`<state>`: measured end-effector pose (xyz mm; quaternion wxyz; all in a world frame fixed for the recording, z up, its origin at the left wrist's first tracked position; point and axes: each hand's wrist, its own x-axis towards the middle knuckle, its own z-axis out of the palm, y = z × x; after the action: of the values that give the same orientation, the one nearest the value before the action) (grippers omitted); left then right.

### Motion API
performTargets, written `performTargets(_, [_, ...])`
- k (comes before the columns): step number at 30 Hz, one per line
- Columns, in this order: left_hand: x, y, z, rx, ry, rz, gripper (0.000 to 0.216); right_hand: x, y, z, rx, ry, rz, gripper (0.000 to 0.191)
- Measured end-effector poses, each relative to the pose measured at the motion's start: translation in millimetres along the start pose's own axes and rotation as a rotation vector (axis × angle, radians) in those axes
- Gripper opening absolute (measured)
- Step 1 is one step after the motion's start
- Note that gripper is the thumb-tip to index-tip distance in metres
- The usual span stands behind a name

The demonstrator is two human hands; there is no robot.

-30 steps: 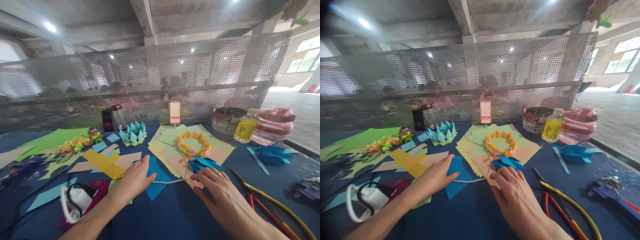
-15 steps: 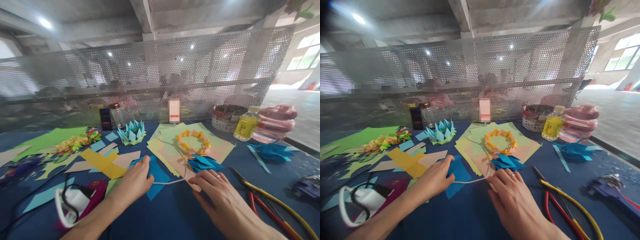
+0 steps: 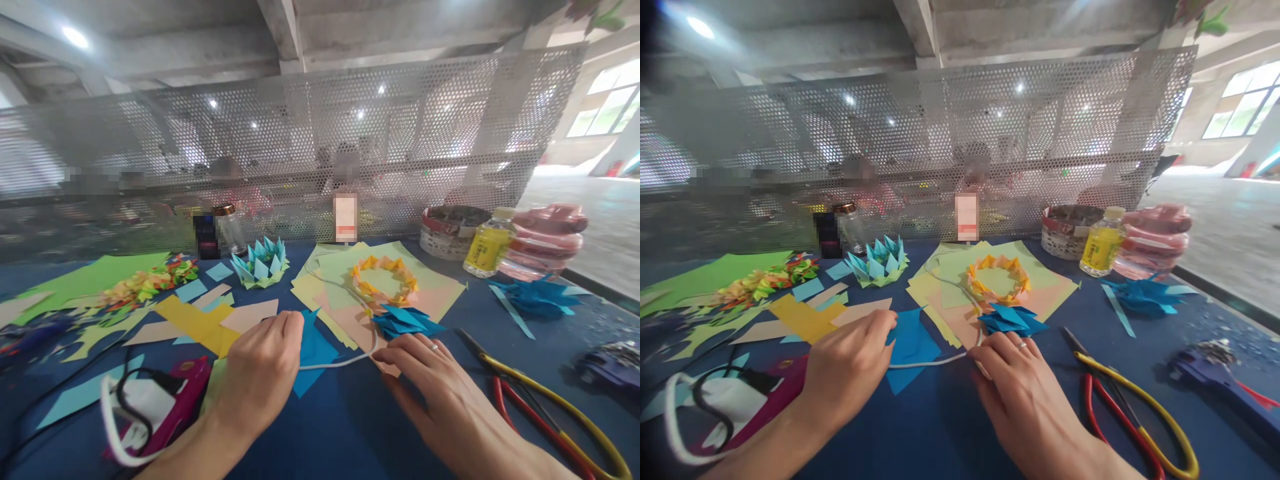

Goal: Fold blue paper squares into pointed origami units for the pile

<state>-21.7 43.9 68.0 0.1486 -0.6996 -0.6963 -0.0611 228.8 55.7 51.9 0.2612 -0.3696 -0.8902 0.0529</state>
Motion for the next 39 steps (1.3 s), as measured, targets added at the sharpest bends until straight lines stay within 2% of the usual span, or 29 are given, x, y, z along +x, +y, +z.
performTargets(4, [-1,9,-3,-0.021,-0.034,0.060,0.028,-1,1,3,-0.001,0.007,-0.015,0.019])
performTargets(8, [-1,12,6,-0.120,-0.069,0.108,0.010,0,2,6,0.009,0.010,-0.021,0.017])
performTargets(14, [-3,3,11,-0.287,0.007,0.131,0.033,1,0,4,0.013,-0.021,-0.021,0.016])
performTargets(19, [0,-5,15,-0.340,0.216,0.173,0.044,0,-1,4,0.005,-0.049,-0.024,0.016])
performTargets(23, [-4,-7,14,-0.392,0.542,0.240,0.023,-2,-1,5,0.007,-0.039,-0.016,0.020])
performTargets(26, [-17,-1,11,-0.468,0.734,0.410,0.014,-4,1,7,0.012,-0.021,0.001,0.022])
performTargets(28, [-27,8,12,-0.531,0.729,0.535,0.016,-5,1,8,0.037,0.027,0.007,0.034])
performTargets(31, [-37,25,19,-0.626,0.622,0.692,0.018,-3,-1,5,0.089,0.056,0.008,0.059])
performTargets(35, [-39,38,33,-0.777,0.523,0.802,0.025,1,-6,0,0.142,-0.052,-0.084,0.050])
performTargets(39, [-38,35,37,-0.866,0.401,0.782,0.032,2,-8,-2,0.142,-0.106,-0.135,0.039])
